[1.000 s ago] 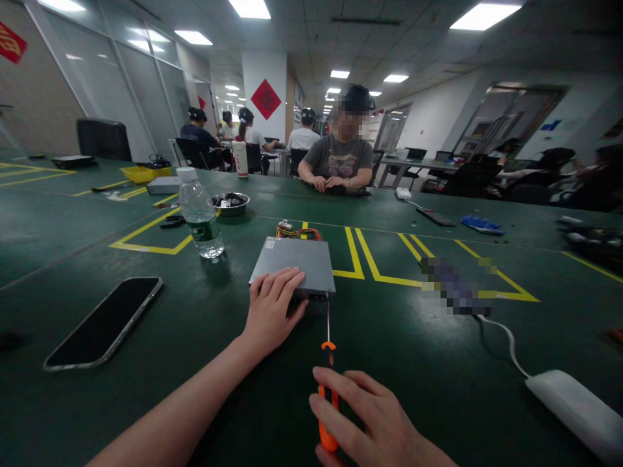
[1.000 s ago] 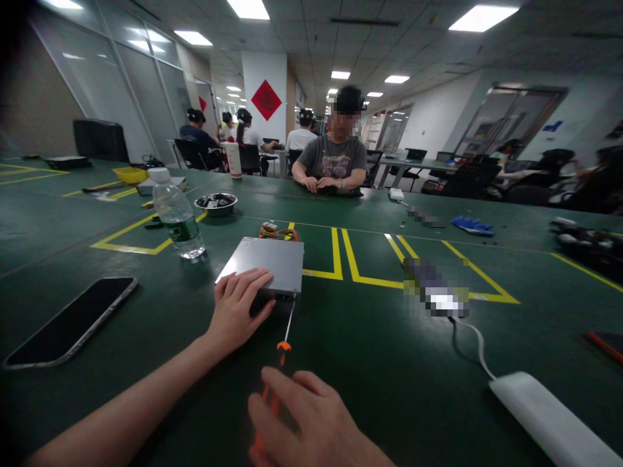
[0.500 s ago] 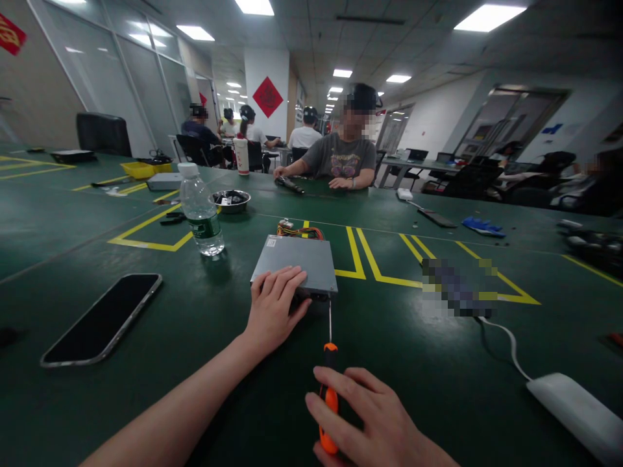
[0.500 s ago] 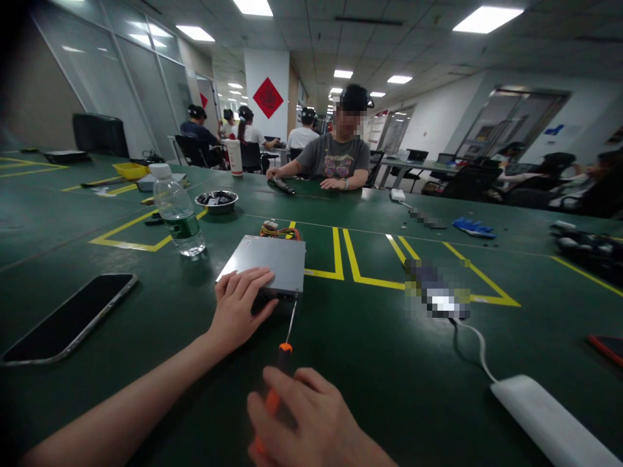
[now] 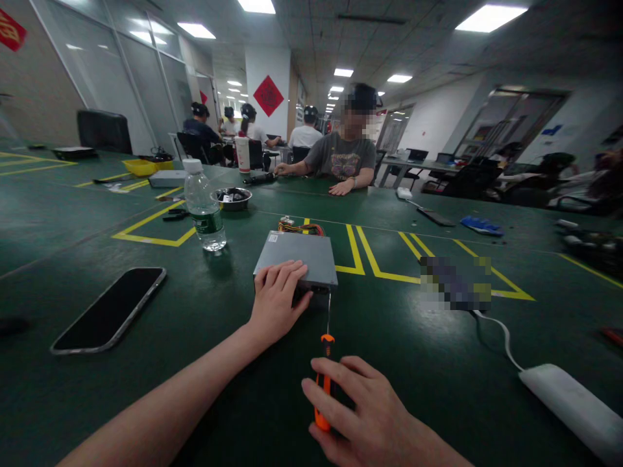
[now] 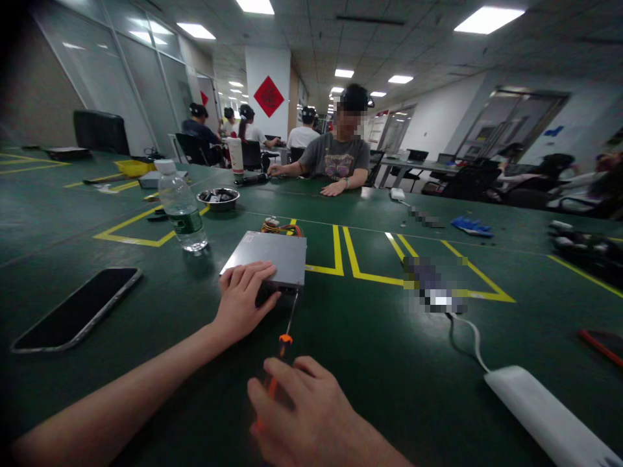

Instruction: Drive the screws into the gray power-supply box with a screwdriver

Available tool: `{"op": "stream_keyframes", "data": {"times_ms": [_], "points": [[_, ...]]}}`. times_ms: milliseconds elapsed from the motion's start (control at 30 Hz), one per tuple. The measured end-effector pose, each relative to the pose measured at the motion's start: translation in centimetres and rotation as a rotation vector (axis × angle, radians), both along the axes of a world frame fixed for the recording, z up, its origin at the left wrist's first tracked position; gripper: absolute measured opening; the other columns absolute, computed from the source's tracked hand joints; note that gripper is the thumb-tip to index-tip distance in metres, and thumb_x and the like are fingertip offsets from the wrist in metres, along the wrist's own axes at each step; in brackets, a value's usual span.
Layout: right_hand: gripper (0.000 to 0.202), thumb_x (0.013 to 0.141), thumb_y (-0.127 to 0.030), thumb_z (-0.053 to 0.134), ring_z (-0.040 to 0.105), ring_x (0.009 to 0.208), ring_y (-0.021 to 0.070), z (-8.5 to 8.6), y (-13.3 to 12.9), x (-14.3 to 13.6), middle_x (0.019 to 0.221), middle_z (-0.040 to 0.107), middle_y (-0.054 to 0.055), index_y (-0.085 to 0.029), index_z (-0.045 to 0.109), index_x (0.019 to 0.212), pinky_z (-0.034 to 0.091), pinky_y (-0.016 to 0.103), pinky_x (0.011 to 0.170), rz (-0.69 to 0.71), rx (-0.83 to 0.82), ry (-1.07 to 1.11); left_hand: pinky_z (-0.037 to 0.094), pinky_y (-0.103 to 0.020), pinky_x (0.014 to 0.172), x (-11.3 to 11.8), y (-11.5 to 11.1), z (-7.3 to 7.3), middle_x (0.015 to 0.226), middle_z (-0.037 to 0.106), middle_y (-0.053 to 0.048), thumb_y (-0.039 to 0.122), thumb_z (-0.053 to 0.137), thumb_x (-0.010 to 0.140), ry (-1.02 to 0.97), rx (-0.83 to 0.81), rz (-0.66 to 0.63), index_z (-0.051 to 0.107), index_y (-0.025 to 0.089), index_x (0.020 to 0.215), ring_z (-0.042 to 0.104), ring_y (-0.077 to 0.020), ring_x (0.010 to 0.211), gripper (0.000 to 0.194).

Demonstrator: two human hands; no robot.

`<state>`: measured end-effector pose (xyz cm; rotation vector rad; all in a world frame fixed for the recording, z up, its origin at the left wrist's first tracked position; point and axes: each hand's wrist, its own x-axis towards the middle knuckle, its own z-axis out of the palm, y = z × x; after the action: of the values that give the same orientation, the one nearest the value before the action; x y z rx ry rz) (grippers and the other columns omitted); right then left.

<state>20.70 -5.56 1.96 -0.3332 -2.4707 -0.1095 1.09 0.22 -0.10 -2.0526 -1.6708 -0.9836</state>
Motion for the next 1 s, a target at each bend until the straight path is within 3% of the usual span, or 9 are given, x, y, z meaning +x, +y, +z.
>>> {"op": "stream_keyframes", "data": {"times_ms": [200, 400, 567, 700, 1000], "points": [[0.026, 0.095, -0.032, 0.043, 0.064, 0.07, 0.0141, -0.6, 0.1, -0.3, 0.096, 0.067, 0.012, -0.012, 0.059, 0.091, 0.048, 0.028, 0.063, 0.004, 0.003, 0.021, 0.026, -0.042, 0.093, -0.2, 0.2, -0.1, 0.124, 0.056, -0.004, 0.034, 0.051, 0.084, 0.014, 0.015, -0.022, 0.047, 0.024, 0.118, 0.046, -0.0231, 0.115, 0.036], [0.028, 0.095, -0.033, 0.04, 0.064, 0.084, 0.0164, -0.2, -0.1, 0.1, 0.097, 0.067, 0.012, -0.013, 0.059, 0.096, 0.05, 0.028, 0.071, -0.03, -0.027, 0.001, 0.025, -0.042, 0.093, -0.3, 0.3, -0.2, 0.124, 0.056, -0.004, 0.035, 0.049, 0.085, 0.023, 0.019, -0.025, 0.047, 0.024, 0.118, 0.046, -0.0227, 0.115, 0.035], [0.018, 0.091, -0.026, 0.049, 0.065, 0.075, 0.0148, 0.0, 0.0, 0.6, 0.097, 0.067, 0.013, -0.014, 0.059, 0.098, 0.051, 0.027, 0.064, -0.04, 0.057, 0.019, 0.025, -0.042, 0.094, -0.4, 0.4, -0.2, 0.124, 0.056, -0.004, 0.035, 0.05, 0.084, 0.032, 0.021, -0.029, 0.047, 0.024, 0.118, 0.046, -0.0229, 0.115, 0.036], [0.01, 0.088, -0.021, 0.05, 0.066, 0.08, 0.0163, -0.2, 0.1, 0.8, 0.093, 0.068, 0.015, -0.013, 0.054, 0.092, 0.053, 0.026, 0.067, -0.077, 0.091, 0.118, 0.025, -0.042, 0.094, -0.4, 0.4, -0.3, 0.124, 0.056, -0.004, 0.034, 0.05, 0.084, 0.028, 0.022, -0.032, 0.047, 0.024, 0.118, 0.046, -0.0232, 0.115, 0.036], [0.012, 0.085, -0.022, 0.052, 0.067, 0.078, 0.0177, -0.5, 0.2, 1.1, 0.095, 0.068, 0.015, -0.013, 0.051, 0.092, 0.054, 0.027, 0.067, -0.09, 0.081, 0.13, 0.025, -0.042, 0.093, -0.3, 0.3, -0.2, 0.124, 0.056, -0.004, 0.034, 0.05, 0.084, 0.02, 0.01, -0.027, 0.046, 0.024, 0.118, 0.046, -0.0232, 0.115, 0.036]]}}
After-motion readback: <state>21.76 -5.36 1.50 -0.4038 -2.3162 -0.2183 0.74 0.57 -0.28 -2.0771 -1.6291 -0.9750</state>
